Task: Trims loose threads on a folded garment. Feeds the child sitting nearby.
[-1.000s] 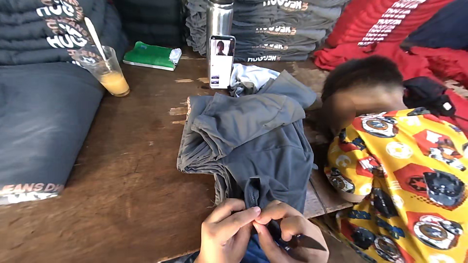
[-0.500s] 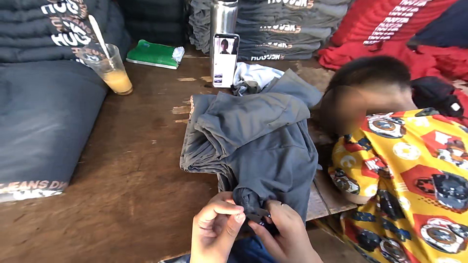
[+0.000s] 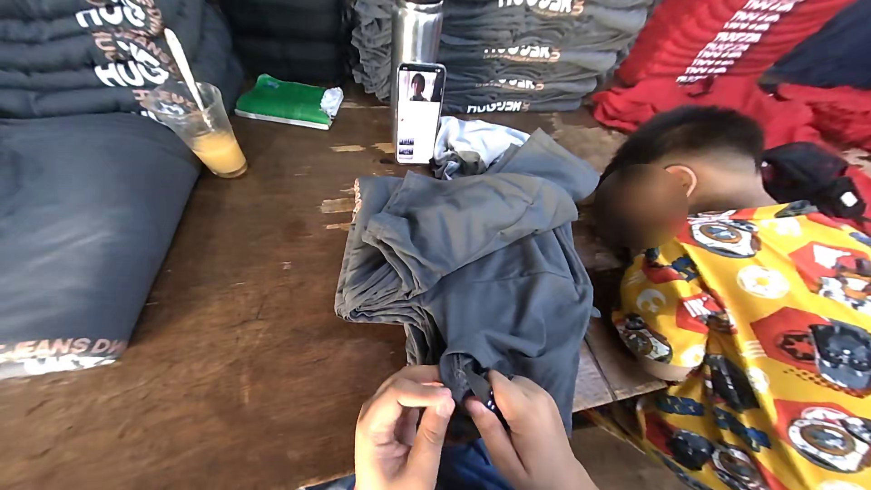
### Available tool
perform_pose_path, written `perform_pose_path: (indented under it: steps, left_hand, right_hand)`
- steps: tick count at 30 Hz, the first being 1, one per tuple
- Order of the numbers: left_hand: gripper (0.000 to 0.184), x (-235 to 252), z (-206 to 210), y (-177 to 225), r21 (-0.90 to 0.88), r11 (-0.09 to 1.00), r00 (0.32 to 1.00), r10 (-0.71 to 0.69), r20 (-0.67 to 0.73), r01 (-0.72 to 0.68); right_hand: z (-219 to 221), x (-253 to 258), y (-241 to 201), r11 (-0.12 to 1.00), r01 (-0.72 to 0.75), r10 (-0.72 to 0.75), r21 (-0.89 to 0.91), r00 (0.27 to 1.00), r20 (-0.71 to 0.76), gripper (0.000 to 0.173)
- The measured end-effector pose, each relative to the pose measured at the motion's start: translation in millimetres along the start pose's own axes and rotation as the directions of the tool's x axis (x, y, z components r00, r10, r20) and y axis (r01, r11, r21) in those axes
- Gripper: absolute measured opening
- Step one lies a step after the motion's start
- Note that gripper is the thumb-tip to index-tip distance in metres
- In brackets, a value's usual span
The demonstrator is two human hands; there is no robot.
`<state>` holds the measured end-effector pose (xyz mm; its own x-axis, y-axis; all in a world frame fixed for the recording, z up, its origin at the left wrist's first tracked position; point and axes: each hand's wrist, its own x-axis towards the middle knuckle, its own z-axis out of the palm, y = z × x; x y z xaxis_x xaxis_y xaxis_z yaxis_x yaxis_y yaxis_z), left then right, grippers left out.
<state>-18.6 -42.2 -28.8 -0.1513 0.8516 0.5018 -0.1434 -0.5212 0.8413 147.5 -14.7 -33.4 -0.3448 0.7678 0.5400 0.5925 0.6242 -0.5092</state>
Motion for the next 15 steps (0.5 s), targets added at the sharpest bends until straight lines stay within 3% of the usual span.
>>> perform_pose_path:
  steps: [5,9,15]
  left_hand:
    - [0.030,6,5,-6,-0.140,0.988,0.995,-0.080,-0.064,0.070]
    - [0.012,5,5,-8,-0.169,0.977,0.983,-0.148,-0.108,0.128]
    - [0.007,2,8,-3,-0.205,0.961,0.967,-0.214,-0.138,0.184]
  right_hand:
    - [-1,-5,5,0.997,-0.007,0.008,0.071,1.000,-0.010,0.045]
    - [-3,-7,8,0.997,-0.025,0.024,0.080,1.000,0.012,0.045]
    - [-14,4,-6,0.999,-0.038,0.038,0.007,0.995,0.092,0.049]
